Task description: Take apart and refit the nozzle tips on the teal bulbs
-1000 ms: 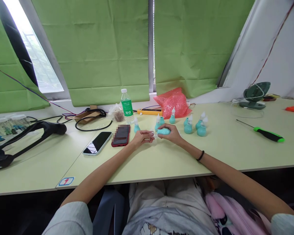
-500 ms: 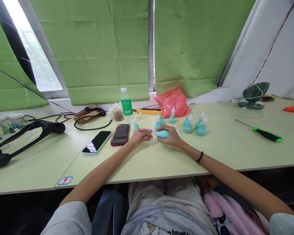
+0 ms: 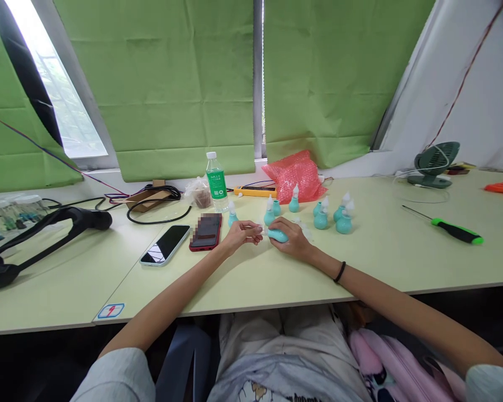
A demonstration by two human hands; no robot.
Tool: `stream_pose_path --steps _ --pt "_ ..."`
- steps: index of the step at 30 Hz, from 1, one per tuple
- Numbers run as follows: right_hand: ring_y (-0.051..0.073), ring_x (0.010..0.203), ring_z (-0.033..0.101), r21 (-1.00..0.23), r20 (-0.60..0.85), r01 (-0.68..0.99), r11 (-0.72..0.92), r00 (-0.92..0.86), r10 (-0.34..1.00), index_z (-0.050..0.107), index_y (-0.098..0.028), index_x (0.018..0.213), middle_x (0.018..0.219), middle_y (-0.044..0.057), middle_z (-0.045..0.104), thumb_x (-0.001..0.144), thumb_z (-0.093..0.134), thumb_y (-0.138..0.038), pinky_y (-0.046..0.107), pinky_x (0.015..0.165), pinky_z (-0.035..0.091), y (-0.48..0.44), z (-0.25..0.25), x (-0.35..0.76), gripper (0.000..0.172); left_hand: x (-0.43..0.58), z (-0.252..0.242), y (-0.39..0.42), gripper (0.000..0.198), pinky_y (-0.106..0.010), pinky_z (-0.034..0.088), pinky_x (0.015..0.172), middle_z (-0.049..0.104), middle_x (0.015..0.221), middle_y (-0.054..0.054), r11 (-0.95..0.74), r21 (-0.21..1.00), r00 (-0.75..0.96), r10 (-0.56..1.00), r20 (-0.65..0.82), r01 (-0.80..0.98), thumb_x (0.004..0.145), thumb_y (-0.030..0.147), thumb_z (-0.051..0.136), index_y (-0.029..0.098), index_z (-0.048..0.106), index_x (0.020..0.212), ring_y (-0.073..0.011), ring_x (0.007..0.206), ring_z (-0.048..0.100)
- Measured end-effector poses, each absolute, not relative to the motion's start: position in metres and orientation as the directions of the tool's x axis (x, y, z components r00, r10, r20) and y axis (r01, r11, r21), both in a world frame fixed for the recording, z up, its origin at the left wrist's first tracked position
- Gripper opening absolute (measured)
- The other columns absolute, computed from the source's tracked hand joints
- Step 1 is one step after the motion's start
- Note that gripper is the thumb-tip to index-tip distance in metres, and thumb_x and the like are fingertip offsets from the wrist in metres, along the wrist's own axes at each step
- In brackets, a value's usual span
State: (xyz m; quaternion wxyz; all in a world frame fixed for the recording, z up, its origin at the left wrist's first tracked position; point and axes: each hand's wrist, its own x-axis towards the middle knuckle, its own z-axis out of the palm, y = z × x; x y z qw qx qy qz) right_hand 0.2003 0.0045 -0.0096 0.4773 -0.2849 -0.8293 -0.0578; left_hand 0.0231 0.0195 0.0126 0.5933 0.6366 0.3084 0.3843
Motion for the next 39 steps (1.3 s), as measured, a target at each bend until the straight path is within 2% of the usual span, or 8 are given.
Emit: stream_pose_path --steps 5,10,15,18,24,30,36,39 --pt "0.016 0.071 0.054 -0.344 0.772 0.529 0.776 -0.311 0.554 0.054 -0.019 0.084 0.076 0.002 0.057 0.057 0.052 -0.015 0.029 0.066 0.043 0.007 -0.011 0.199 0.028 0.027 0.010 0.018 0.035 -0.025 0.045 0.050 0.059 0.057 -0.005 -0.248 0.969 0.508 0.833 0.218 -0.009 0.055 0.035 0.064 0.007 0.056 0.074 -0.0110 0.051 0.054" --pt "0.016 0.066 0.055 -0.576 0.664 0.491 0.653 -0.185 0.725 0.060 -0.017 0.072 0.071 0.001 0.060 0.053 0.056 -0.018 0.028 0.064 0.043 0.008 -0.012 0.195 0.019 0.032 0.008 0.015 0.031 -0.025 0.046 0.049 0.057 0.058 -0.004 -0.369 0.929 0.440 0.841 0.314 0.042 0.055 0.033 0.064 0.008 0.056 0.071 -0.0102 0.049 0.053" --pt "0.010 0.044 0.048 -0.842 0.394 0.321 0.434 -0.185 0.900 0.059 -0.014 0.074 0.061 -0.001 0.055 0.048 0.061 -0.020 0.023 0.041 0.040 0.007 -0.005 0.193 0.027 0.034 0.009 0.012 0.030 -0.026 0.049 0.050 0.057 0.064 -0.004 -0.385 0.922 0.407 0.850 0.334 0.048 0.056 0.032 0.064 0.008 0.055 0.072 -0.0098 0.052 0.053" --pt "0.007 0.040 0.043 -0.939 0.238 0.197 0.281 -0.215 0.947 0.058 -0.013 0.074 0.053 -0.003 0.051 0.044 0.065 -0.020 0.021 0.036 0.037 0.005 0.000 0.192 0.031 0.034 0.009 0.010 0.030 -0.027 0.050 0.053 0.058 0.069 -0.005 -0.365 0.931 0.416 0.849 0.327 0.012 0.055 0.032 0.064 0.009 0.055 0.072 -0.0101 0.055 0.054" --pt "0.006 0.040 0.041 -0.998 0.017 0.057 0.039 -0.350 0.937 0.056 -0.013 0.067 0.048 -0.004 0.048 0.044 0.067 -0.018 0.017 0.034 0.031 0.004 0.006 0.196 0.026 0.034 0.011 0.008 0.031 -0.028 0.051 0.057 0.056 0.069 -0.004 -0.378 0.926 0.463 0.821 0.335 0.000 0.058 0.032 0.062 0.008 0.055 0.076 -0.0096 0.057 0.054" --pt "0.004 0.038 0.040 -0.991 -0.132 0.078 -0.108 -0.470 0.873 0.055 -0.012 0.067 0.048 -0.004 0.047 0.045 0.067 -0.014 0.015 0.031 0.026 0.008 0.006 0.199 0.025 0.033 0.005 0.009 0.029 -0.023 0.048 0.052 0.055 0.067 -0.003 -0.553 0.826 0.495 0.752 0.435 0.114 0.061 0.032 0.059 0.009 0.056 0.079 -0.0098 0.057 0.054" --pt "0.006 0.045 0.046 -0.998 0.017 -0.056 -0.009 -0.449 0.893 0.053 -0.017 0.079 0.059 -0.004 0.052 0.047 0.068 -0.015 0.018 0.041 0.037 0.007 0.011 0.202 0.035 0.034 0.008 0.011 0.025 -0.023 0.047 0.058 0.059 0.073 -0.005 -0.583 0.808 0.457 0.744 0.487 0.088 0.062 0.030 0.058 0.010 0.058 0.077 -0.0122 0.066 0.055" --pt "0.010 0.052 0.050 -0.992 0.109 -0.106 0.066 -0.469 0.877 0.052 -0.019 0.076 0.061 -0.003 0.053 0.051 0.067 -0.020 0.024 0.048 0.042 0.006 0.012 0.203 0.029 0.033 0.012 0.012 0.025 -0.026 0.047 0.062 0.060 0.075 -0.006 -0.520 0.854 0.440 0.772 0.458 0.025 0.056 0.028 0.063 0.010 0.059 0.073 -0.0132 0.069 0.055"
